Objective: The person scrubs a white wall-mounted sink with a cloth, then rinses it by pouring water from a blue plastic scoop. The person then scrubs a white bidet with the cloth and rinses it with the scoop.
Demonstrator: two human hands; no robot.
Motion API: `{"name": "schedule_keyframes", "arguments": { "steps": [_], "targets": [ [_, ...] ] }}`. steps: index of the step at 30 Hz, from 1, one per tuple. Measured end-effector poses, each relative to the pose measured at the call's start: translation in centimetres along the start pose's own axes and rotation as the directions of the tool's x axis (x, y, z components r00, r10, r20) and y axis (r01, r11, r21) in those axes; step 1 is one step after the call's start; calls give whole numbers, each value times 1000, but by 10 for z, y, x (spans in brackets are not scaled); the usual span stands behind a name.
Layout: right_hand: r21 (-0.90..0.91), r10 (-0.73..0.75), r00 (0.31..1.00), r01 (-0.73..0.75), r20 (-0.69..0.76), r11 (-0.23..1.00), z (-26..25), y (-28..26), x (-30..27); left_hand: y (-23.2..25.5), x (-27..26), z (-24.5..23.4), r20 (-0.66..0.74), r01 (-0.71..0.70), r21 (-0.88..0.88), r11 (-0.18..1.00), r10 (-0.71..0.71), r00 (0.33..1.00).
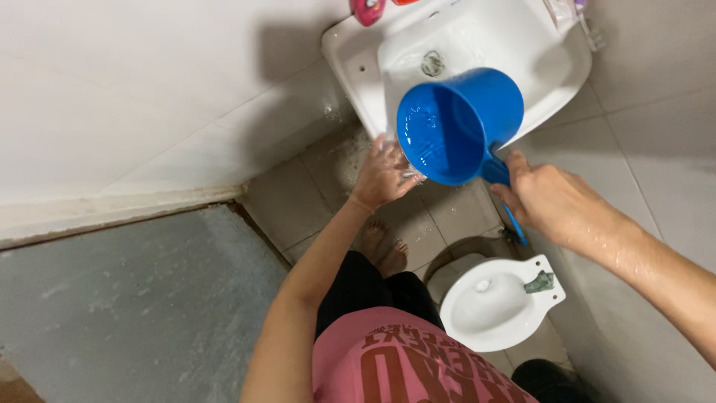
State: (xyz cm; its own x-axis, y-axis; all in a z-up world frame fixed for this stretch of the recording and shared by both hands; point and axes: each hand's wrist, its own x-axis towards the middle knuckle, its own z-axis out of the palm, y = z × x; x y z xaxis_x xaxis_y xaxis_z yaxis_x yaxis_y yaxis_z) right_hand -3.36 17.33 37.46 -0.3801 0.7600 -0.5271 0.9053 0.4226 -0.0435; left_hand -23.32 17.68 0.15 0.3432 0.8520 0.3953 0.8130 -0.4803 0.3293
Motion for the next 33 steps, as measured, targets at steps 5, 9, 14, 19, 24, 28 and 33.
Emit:
{"name": "schedule_keyframes", "arguments": {
  "steps": [5, 9, 14, 19, 24, 28, 33],
  "targets": [
    [-44, -75, 995, 72, -67, 996, -30, -23, 33, 20, 33, -18, -377, 311, -625, 716, -625, 684],
    [-169, -126, 990, 115, -58, 979, -45, -35, 53, -11, 70, -7, -166, 335, -876, 347, -869, 466],
    [-199, -125, 986, 101, -111, 975, -66, -47, 62, -124, 121, -7, 1, 484, -864, 136, -962, 272],
    [72, 218, 973, -223, 70, 972, -89, -47, 52, -117, 127, -16, -329, 472, -713, 518, -842, 428],
    [-45, 145, 986, -142, 85, 989, -71, -20, 52, -9, 76, -39, -311, 387, -705, 594, -749, 585],
    [-167, 192, 960, -159, 204, 973, -55, 2, 71, 18, 51, -48, -320, 467, -406, 786, -601, 732],
    [-258, 207, 954, -149, 215, 955, -82, -13, 98, -40, 85, -51, -387, 524, -348, 778, -628, 675]
  ]
}}
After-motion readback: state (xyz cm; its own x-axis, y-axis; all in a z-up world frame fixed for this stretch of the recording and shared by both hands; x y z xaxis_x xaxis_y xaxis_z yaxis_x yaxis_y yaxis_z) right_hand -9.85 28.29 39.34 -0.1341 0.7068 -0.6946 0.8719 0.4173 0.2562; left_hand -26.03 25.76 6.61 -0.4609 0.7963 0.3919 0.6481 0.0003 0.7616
